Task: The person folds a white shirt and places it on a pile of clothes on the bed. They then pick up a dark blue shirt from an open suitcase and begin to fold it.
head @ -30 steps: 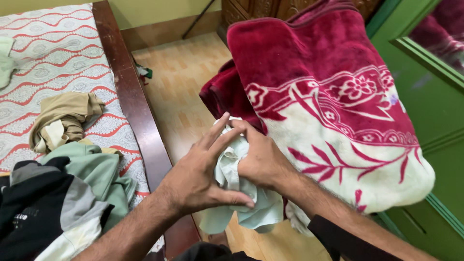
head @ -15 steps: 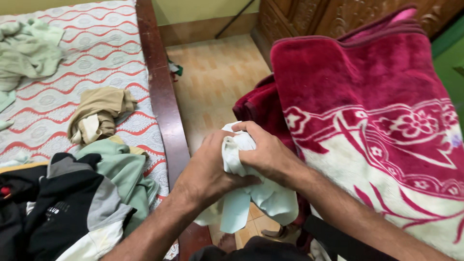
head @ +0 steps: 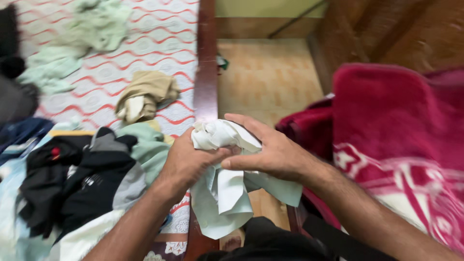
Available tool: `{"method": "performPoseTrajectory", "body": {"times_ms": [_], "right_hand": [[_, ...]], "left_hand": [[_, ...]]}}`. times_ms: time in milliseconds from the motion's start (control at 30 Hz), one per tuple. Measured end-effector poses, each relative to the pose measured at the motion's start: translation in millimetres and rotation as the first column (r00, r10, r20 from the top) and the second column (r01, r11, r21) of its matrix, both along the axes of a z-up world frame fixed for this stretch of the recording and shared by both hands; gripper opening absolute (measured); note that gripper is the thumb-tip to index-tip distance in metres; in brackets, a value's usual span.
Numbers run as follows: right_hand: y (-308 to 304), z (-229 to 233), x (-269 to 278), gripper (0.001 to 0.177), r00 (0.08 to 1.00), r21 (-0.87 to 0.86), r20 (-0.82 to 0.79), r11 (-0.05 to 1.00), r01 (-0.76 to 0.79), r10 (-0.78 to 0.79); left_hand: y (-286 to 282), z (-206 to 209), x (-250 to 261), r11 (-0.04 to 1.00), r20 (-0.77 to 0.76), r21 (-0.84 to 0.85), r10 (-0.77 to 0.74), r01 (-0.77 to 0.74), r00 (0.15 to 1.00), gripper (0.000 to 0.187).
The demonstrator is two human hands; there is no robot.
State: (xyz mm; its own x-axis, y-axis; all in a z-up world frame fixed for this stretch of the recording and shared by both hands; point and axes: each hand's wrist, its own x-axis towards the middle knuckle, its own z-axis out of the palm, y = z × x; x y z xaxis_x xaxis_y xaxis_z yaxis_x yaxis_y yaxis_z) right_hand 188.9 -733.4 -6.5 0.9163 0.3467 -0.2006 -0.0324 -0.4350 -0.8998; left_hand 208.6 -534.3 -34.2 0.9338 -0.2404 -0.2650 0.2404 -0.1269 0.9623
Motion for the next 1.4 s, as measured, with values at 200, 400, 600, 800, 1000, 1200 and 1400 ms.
{"method": "performPoseTrajectory", "body": {"times_ms": [200,400,600,800,1000,1200,1400], "right_hand": [[23,-10,50,0.103,0.97,-0.101,0.092,0.971,-0.216,0.226],[49,-19,93,0.103,0.881,-0.097,0.184,0.9,-0.426,0.436],[67,-18,107,0.103,0.815,-0.074,0.143,0.827,-0.557,0.562],[91,-5,101,0.104,0.817,-0.097,-0.017,0.813,-0.575,0.576],[99,-5,102,0.101,0.771,-0.149,0.033,0.765,-0.626,0.637],[85,-1,109,0.102,0.799,-0.197,-0.055,0.778,-0.596,0.598],[73,-2,125,0.1,0.781,-0.223,-0.051,0.755,-0.617,0.623]], "left_hand": [[25,4,11,0.98,-0.073,0.032,0.2,-0.198,0.977,0.046],[45,1,15,0.924,-0.065,0.116,0.372,-0.363,0.926,0.044],[55,-2,7,0.887,-0.099,0.044,0.462,-0.46,0.881,0.047],[74,-5,-10,0.847,-0.118,0.076,0.531,-0.526,0.839,0.047],[74,-13,-15,0.837,-0.118,-0.003,0.543,-0.547,0.831,0.047],[59,-9,-7,0.829,-0.205,-0.026,0.543,-0.559,0.814,0.047],[42,-9,7,0.807,-0.214,0.032,0.582,-0.589,0.785,0.049]]}}
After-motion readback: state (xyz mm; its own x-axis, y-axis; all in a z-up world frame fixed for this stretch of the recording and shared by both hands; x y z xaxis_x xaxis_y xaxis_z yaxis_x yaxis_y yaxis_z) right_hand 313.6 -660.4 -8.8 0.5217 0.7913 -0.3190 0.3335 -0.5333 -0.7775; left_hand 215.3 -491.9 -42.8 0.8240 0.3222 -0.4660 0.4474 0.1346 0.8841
